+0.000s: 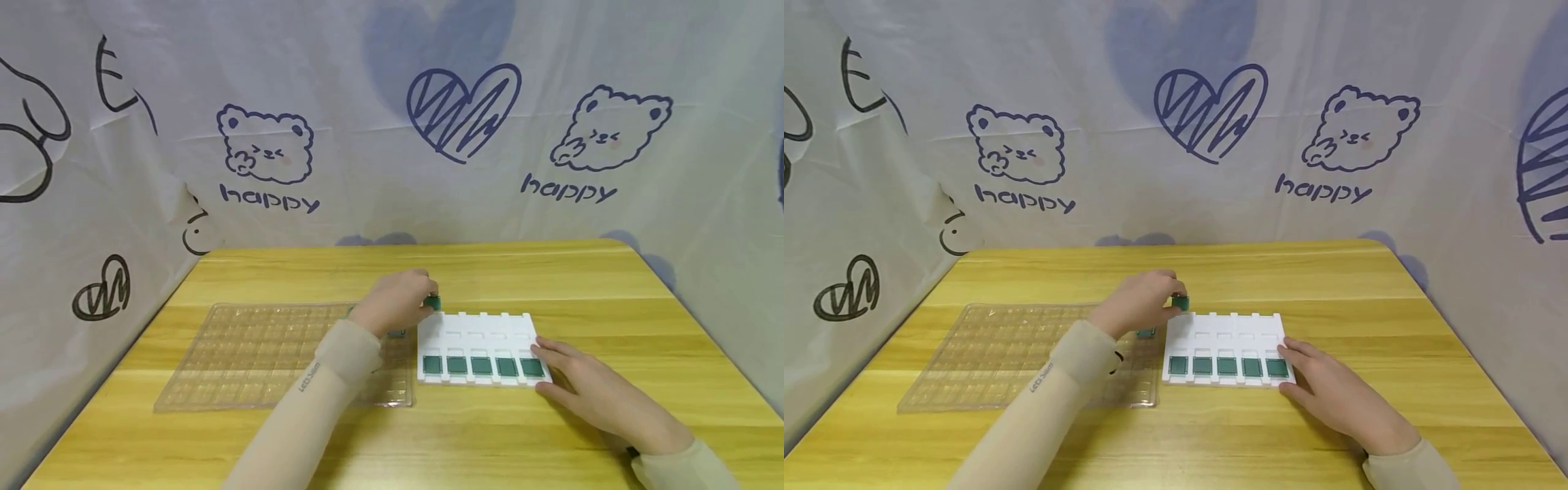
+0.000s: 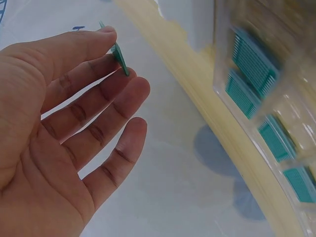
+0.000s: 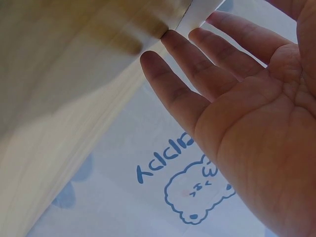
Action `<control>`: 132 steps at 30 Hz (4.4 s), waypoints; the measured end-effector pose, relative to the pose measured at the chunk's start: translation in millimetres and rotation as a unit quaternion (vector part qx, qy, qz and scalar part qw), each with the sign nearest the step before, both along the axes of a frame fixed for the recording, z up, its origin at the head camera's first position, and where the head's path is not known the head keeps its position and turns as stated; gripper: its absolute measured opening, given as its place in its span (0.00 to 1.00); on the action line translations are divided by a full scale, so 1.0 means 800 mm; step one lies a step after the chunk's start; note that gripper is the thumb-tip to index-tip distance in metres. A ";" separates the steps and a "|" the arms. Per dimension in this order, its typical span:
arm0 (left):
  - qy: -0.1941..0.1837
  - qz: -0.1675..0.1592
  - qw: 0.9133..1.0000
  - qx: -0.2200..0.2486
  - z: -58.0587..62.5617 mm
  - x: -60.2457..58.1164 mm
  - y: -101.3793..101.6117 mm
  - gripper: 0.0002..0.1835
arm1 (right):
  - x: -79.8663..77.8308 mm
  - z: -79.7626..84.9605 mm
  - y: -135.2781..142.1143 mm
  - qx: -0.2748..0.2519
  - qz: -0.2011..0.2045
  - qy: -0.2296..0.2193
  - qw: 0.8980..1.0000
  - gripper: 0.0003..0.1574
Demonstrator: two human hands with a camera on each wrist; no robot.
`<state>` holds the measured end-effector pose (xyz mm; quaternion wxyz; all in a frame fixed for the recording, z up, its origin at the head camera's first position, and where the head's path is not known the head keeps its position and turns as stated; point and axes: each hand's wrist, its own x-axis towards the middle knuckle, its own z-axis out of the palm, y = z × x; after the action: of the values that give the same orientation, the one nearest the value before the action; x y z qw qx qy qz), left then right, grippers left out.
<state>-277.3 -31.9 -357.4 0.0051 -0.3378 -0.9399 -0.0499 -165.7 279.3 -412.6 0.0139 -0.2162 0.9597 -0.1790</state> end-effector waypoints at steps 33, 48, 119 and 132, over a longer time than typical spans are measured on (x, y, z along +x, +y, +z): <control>0.002 0.062 0.998 0.008 -0.029 0.011 -0.086 0.10 | 0.000 -0.003 0.000 0.011 -0.001 0.010 1.000 0.34; -0.017 0.066 0.998 0.006 -0.036 0.013 -0.097 0.06 | 0.002 -0.005 0.003 0.013 -0.005 0.033 0.999 0.34; -0.028 0.051 0.998 0.018 -0.053 0.011 -0.101 0.10 | 0.001 -0.002 0.000 0.018 -0.008 0.004 1.000 0.35; -0.022 0.045 0.999 0.012 -0.051 0.013 -0.099 0.09 | 0.001 -0.001 0.000 0.012 -0.011 -0.002 1.000 0.35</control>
<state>-267.1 -111.0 -398.3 -0.0091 -0.2941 -0.9533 -0.0683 -165.3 279.6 -413.5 0.0166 -0.2055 0.9639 -0.1683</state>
